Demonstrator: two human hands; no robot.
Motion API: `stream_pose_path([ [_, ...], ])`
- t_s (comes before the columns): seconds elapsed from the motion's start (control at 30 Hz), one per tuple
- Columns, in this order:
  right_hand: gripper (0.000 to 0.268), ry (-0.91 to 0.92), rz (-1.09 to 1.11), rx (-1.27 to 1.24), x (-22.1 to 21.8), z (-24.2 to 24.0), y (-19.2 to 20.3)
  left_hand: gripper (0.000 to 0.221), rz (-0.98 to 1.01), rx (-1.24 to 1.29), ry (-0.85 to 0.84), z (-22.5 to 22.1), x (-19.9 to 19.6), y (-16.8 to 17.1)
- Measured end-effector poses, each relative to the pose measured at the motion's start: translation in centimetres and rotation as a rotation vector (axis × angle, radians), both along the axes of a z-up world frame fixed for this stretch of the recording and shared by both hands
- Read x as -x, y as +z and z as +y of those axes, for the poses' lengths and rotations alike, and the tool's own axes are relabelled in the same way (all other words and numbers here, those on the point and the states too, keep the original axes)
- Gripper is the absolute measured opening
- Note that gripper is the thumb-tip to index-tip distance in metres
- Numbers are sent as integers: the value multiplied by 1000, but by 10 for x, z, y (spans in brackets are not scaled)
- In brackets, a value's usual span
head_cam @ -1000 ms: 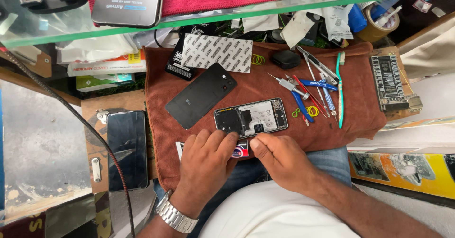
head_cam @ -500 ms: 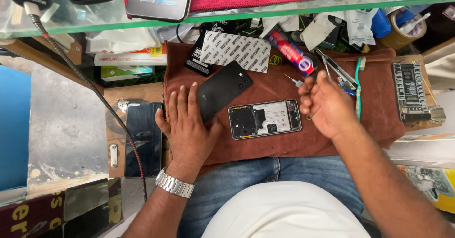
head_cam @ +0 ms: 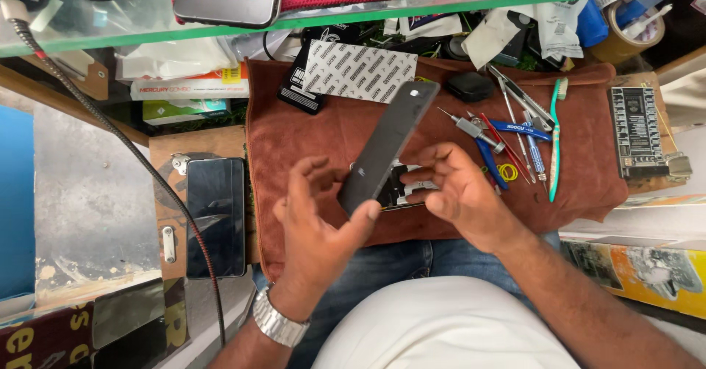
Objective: The person uses a syringe to apply adhesive to the frame of a disassembled smartphone. They then place a light green back cover onto the phone, press it into place, and wipe the surface with a white cloth.
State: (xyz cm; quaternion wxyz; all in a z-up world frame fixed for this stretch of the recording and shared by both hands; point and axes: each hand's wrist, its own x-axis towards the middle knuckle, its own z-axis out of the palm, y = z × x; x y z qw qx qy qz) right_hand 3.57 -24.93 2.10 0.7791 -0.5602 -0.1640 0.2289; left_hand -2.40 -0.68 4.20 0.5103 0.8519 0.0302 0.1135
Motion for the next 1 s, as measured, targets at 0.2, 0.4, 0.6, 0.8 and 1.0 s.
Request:
stream_pose_path([
  [0.2,93,-34,64,-113,19,12,32,90,-216,-145,-125,-33,23,11],
  [0.4,93,131,398,-446,35,-5,47,78,-272,-175,-170,-24,21,-5],
  [0.6,91,476,588,-621,42,-17,90,82,-108,-450,-166,14,-18,-20],
  [0.8,90,351,466,-389,53,-15,97,117,211,-573,-295,20,-31,-9],
  [1.0,88,268,366,-214,52,-14,98,96,199,-548,-266,19,-31,-12],
])
